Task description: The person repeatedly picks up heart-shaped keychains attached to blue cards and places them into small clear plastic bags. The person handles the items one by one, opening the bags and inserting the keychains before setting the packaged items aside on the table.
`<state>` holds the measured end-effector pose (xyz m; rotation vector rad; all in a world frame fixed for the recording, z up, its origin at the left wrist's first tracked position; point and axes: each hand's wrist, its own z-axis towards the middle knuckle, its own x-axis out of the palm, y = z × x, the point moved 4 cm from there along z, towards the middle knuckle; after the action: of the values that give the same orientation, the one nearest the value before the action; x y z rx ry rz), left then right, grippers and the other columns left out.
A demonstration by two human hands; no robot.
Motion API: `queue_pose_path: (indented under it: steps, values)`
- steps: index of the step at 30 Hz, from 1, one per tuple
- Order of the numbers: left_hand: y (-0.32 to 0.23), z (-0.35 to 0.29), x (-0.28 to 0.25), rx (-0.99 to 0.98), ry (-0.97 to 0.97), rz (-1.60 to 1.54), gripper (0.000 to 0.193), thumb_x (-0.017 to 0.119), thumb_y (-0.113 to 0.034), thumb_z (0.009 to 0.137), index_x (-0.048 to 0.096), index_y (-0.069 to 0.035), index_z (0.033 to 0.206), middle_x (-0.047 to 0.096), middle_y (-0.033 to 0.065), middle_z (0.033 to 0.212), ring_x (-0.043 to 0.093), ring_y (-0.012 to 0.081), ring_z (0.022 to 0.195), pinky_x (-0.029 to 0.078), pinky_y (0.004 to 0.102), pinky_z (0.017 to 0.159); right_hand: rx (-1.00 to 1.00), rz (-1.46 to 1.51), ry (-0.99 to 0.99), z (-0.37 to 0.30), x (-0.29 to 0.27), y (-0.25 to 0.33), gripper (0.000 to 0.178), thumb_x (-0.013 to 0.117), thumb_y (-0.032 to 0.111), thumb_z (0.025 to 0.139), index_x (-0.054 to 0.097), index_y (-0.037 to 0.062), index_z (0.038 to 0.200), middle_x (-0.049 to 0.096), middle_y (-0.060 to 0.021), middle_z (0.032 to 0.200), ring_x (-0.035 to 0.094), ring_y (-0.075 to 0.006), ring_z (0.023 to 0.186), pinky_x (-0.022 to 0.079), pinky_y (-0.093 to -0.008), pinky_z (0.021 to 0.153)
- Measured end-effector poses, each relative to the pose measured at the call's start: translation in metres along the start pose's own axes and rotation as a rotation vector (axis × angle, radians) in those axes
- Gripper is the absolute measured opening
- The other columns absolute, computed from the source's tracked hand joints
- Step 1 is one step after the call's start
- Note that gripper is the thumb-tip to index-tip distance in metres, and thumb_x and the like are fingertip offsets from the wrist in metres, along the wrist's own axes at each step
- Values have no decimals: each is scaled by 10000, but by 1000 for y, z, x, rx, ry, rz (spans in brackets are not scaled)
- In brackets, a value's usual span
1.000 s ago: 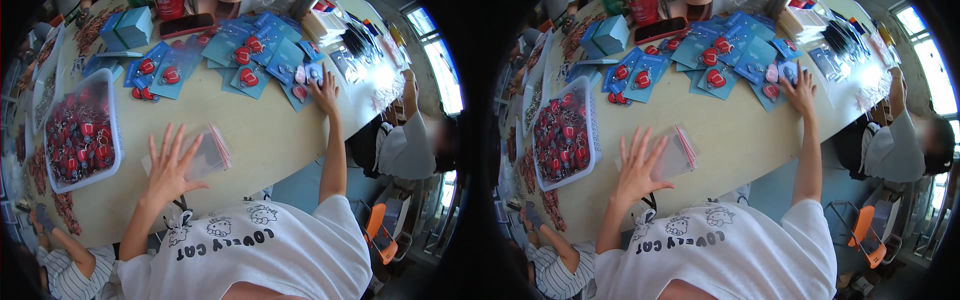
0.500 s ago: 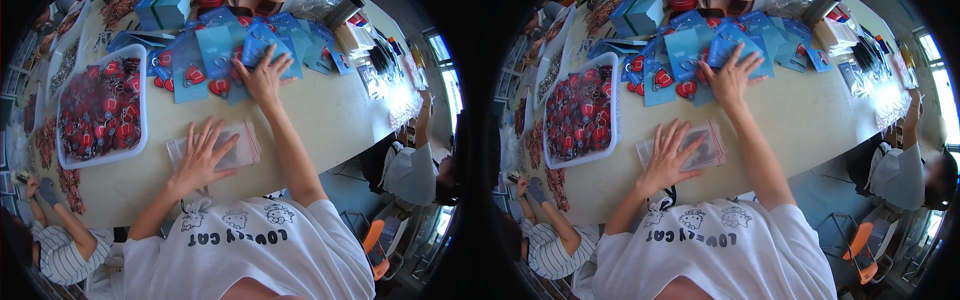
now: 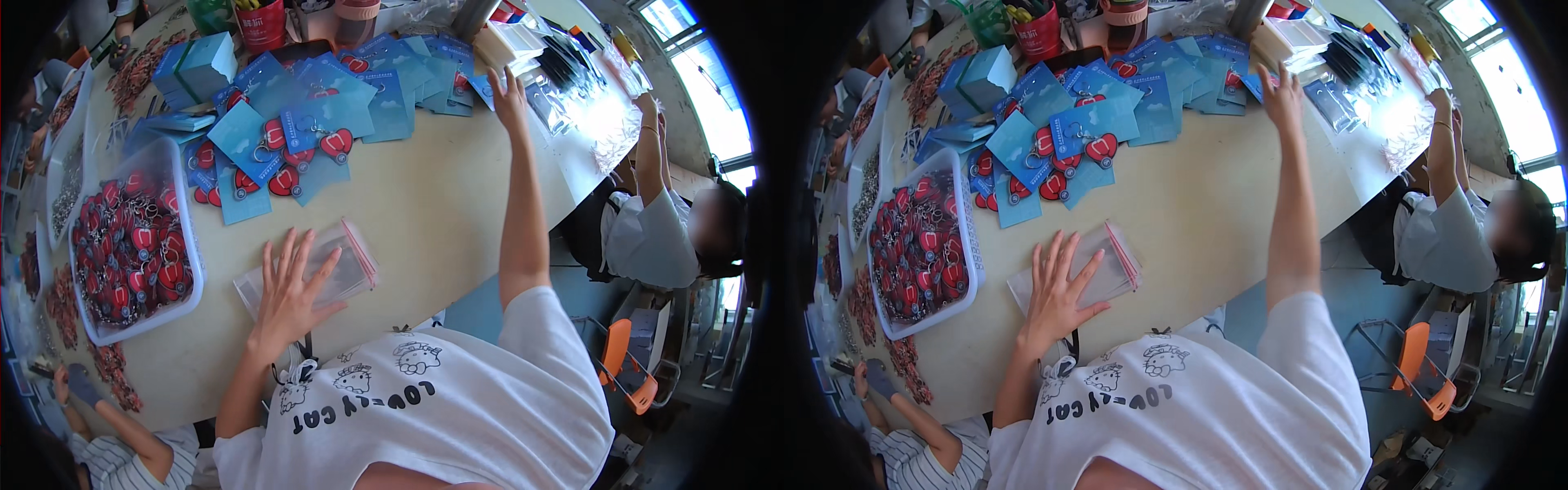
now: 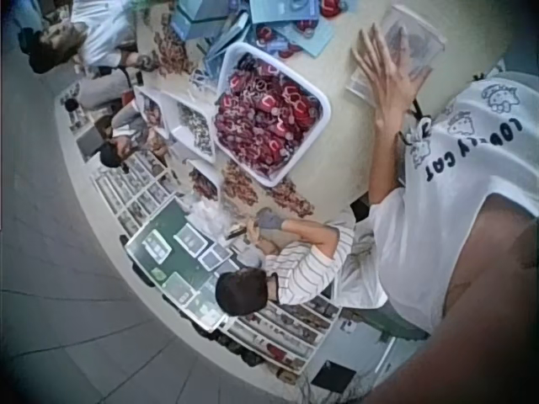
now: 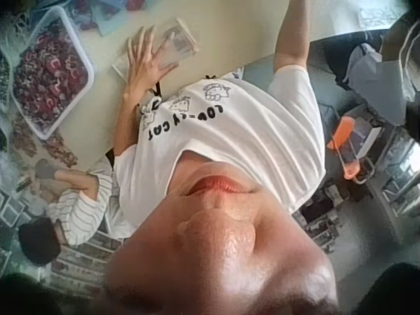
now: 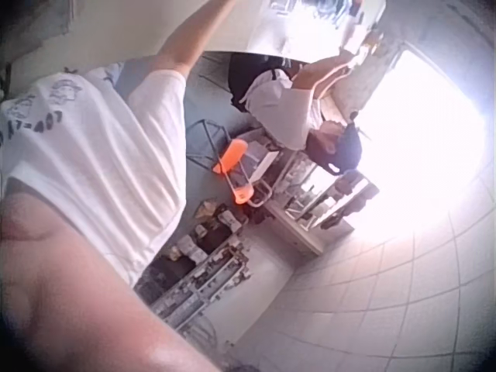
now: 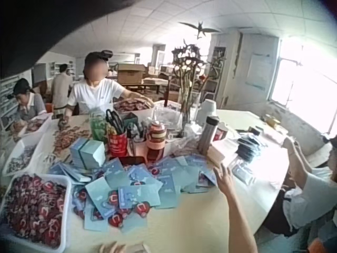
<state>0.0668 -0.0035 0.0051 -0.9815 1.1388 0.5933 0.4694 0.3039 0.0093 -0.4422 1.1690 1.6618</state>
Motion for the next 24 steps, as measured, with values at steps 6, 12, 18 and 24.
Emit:
queue_pose_path:
  steps: [6, 12, 18, 24]
  values:
    - [7, -5, -1, -33, 41, -5, 831, 747, -465, 698, 402, -247, 1422, 267, 177, 1490, 217, 377, 1395, 161, 634, 1086, -8, -244, 280, -89, 35, 27, 805, 434, 702, 850, 255, 238, 1484, 246, -287, 1480, 174, -428, 1404, 148, -549, 1115]
    - [1, 0, -20, -14, 74, -24, 837, 708, -540, 695, 412, -239, 1417, 270, 179, 1486, 224, 375, 1393, 135, 636, 1090, -104, 195, 248, -125, 3, 54, 894, 773, 491, 721, 339, 150, 1424, 280, -284, 1451, 286, -434, 1350, 317, -490, 1060]
    - [3, 21, -27, 54, -24, 15, 685, 676, -508, 759, 537, -93, 1285, 439, 153, 1369, 287, 350, 1366, 140, 629, 1090, -32, 18, 277, -93, -4, 35, 872, 823, 461, 664, 446, 15, 1312, 502, -195, 1264, 483, -298, 1175, 424, -398, 946]
    - [6, 61, -20, 96, -143, -290, 522, 690, -302, 835, 547, -49, 1268, 548, 129, 1268, 467, 315, 1248, 339, 469, 1054, 315, 545, 506, -118, -21, 32, 481, 739, 312, 810, 577, -10, 1128, 621, -15, 859, 578, -103, 820, 429, -230, 748]
